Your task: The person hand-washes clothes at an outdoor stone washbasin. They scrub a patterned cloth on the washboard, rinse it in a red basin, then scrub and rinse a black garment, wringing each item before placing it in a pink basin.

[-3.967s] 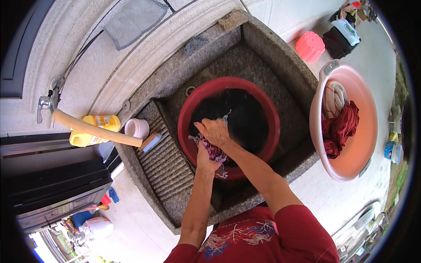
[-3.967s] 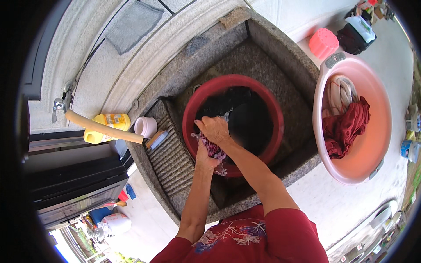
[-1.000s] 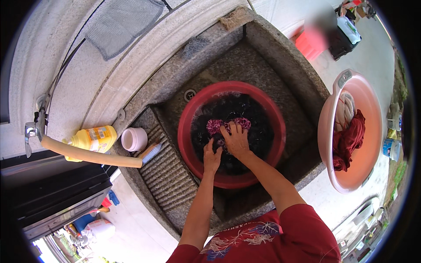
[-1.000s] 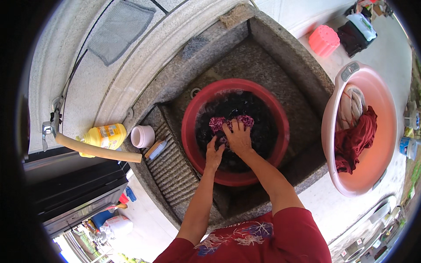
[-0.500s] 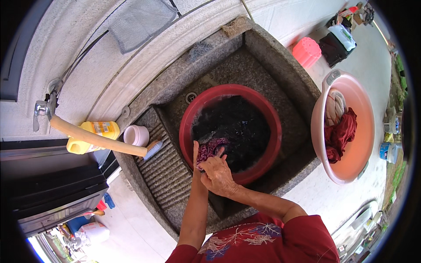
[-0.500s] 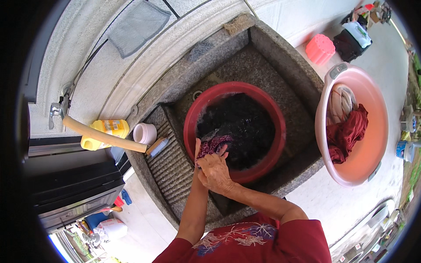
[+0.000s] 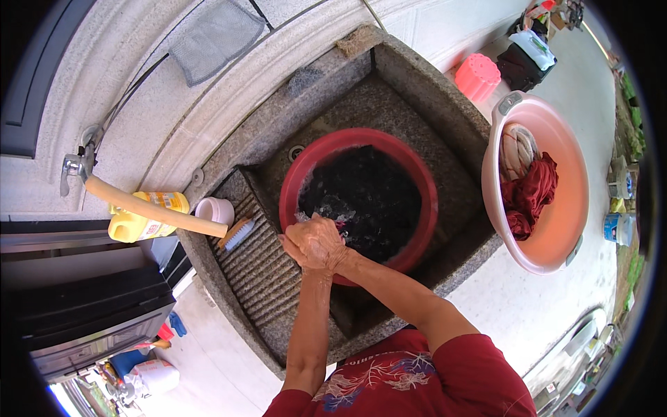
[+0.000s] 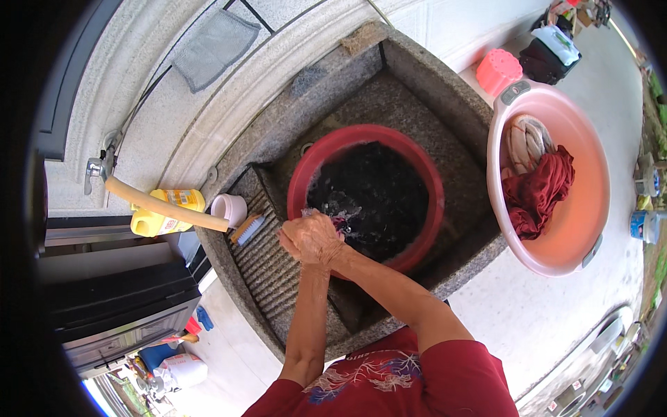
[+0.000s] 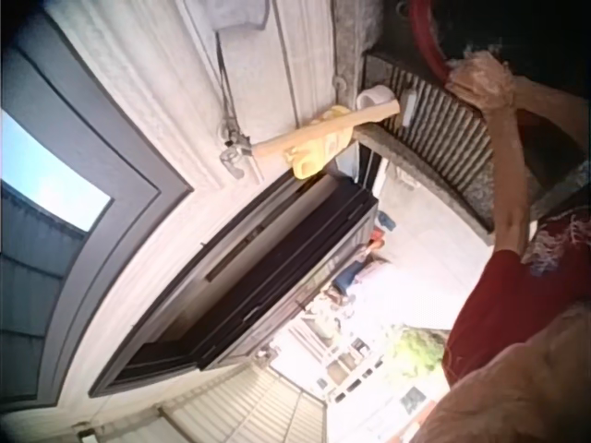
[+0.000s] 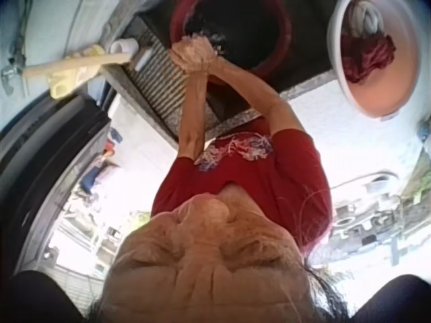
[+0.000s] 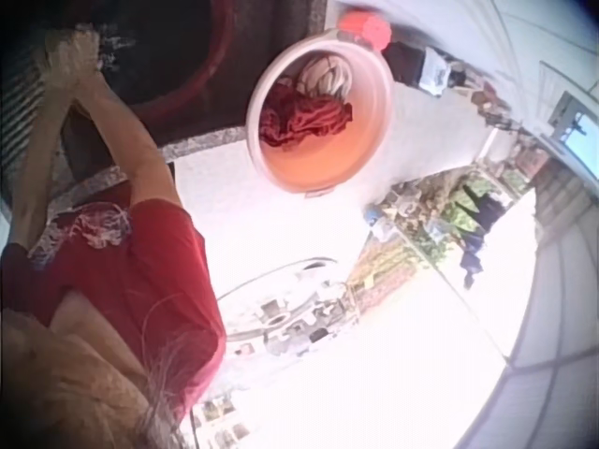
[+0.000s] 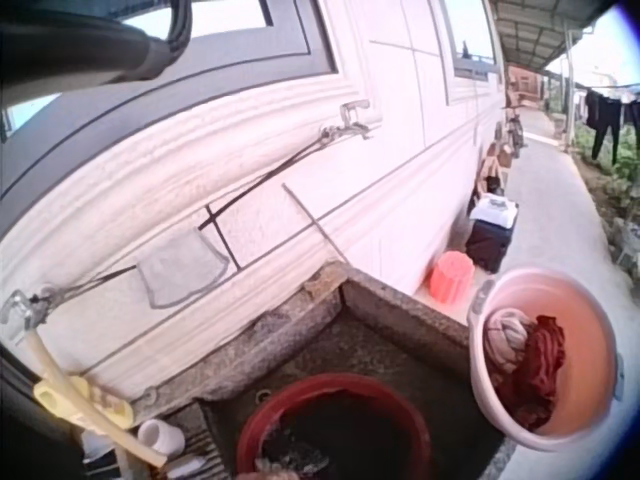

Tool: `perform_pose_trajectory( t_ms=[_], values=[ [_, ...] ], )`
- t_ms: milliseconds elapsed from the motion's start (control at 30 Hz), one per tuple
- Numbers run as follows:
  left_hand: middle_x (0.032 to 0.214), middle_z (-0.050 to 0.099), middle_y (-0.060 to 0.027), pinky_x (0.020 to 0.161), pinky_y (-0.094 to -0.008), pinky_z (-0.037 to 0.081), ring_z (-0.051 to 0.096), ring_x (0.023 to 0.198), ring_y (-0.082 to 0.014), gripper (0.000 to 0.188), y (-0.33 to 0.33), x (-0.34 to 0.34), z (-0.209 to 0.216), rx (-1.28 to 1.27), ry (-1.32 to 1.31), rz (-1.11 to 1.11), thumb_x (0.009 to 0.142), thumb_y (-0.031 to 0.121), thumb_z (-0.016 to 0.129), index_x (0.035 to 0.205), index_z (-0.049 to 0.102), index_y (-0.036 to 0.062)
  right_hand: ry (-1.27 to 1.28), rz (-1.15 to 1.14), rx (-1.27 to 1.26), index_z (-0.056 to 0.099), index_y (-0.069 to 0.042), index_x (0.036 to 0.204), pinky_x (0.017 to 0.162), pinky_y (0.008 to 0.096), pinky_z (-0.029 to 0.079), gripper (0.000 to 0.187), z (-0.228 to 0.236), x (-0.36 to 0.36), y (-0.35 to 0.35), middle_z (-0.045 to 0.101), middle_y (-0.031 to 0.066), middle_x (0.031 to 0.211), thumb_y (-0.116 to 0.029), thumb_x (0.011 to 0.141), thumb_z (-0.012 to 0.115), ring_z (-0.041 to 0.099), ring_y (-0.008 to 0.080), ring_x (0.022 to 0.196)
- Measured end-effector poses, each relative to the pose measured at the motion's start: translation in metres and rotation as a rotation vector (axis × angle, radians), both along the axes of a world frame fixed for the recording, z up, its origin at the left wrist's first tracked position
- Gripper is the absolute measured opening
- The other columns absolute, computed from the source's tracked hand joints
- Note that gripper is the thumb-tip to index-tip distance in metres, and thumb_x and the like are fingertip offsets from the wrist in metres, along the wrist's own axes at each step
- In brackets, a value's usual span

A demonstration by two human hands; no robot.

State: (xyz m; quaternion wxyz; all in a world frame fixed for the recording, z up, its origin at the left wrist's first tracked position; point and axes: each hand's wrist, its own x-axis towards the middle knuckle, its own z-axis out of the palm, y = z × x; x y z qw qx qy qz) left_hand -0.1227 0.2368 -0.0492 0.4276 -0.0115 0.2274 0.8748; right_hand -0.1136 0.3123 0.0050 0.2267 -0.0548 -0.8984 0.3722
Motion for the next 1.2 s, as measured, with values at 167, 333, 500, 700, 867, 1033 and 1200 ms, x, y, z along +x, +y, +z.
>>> perform_pose_trajectory(
  t_ms=[167,333,500,700,867,1033,1200],
  values=[
    [0.116,0.05,-0.0053,0.094,-0.0457,0.038,0.049,0.11,-0.0261,0.052,0.01,0.006,-0.003,-0.59,-0.28,0.034,0.088,0.055,0.052,0.12,0.05,0.0144,-0.246,-0.278,0.341,0.058,-0.011,0.073,0.075,0.0441,0.041,0.017,-0.069,0.007,0.103,0.059,0.0085,0.089,-0.025,0.077,0.067,0.058,0.0249,0.089],
    [0.151,0.02,-0.0137,0.103,-0.0613,0.029,0.025,0.136,-0.0403,0.084,-0.028,-0.015,-0.001,-0.79,-0.289,0.13,0.085,0.056,0.059,0.147,0.02,0.016,-0.269,-0.528,0.362,0.06,-0.01,0.106,0.087,0.0543,0.035,0.039,-0.101,0.031,0.112,0.052,0.0159,0.113,-0.025,0.071,0.071,0.048,0.0309,0.111],
    [0.151,0.019,-0.0141,0.102,-0.0624,0.032,0.029,0.133,-0.0435,0.077,-0.028,-0.007,-0.018,-0.759,-0.341,0.004,0.087,0.05,0.059,0.147,0.022,0.0181,-0.244,-0.062,0.479,0.064,-0.015,0.106,0.088,0.0528,0.037,0.036,-0.146,0.064,0.051,0.053,0.0133,0.114,-0.021,0.071,0.068,0.048,0.029,0.113],
    [0.149,0.02,-0.0173,0.096,-0.061,0.039,0.034,0.13,-0.0406,0.082,-0.014,-0.004,-0.006,-0.739,-0.358,-0.192,0.086,0.052,0.059,0.147,0.017,0.0169,-0.635,-0.314,0.047,0.067,-0.01,0.091,0.08,0.0487,0.039,0.023,-0.118,0.045,0.072,0.066,0.0073,0.091,-0.018,0.069,0.065,0.062,0.0249,0.092],
    [0.09,0.067,-0.0121,0.075,-0.044,0.055,0.066,0.084,-0.0257,0.055,-0.008,-0.01,-0.021,-0.5,-0.463,-0.249,0.089,0.055,0.053,0.096,0.063,0.0016,-0.106,-0.016,-0.013,0.053,-0.006,0.082,0.07,0.0416,0.039,0.022,0.001,0.068,0.0,0.051,0.0098,0.079,-0.012,0.061,0.06,0.053,0.0287,0.078],
    [0.093,0.067,-0.0092,0.063,-0.0351,0.051,0.063,0.077,-0.02,0.044,0.0,-0.026,0.0,0.075,-0.503,-0.313,0.098,0.045,0.042,0.103,0.064,0.0071,-0.018,0.141,-0.038,0.051,-0.008,0.085,0.07,0.0384,0.035,0.031,0.055,0.091,-0.043,0.046,0.0075,0.083,-0.027,0.067,0.07,0.046,0.0238,0.08],
    [0.095,0.06,-0.0044,0.073,-0.037,0.048,0.057,0.084,-0.0191,0.04,-0.001,-0.023,-0.024,0.308,-0.318,-0.246,0.097,0.045,0.042,0.11,0.06,0.0119,0.175,-0.051,-0.043,0.052,-0.01,0.071,0.073,0.0409,0.042,0.026,0.035,0.053,-0.039,0.052,0.005,0.066,-0.03,0.072,0.069,0.056,0.0252,0.065]
  ],
)
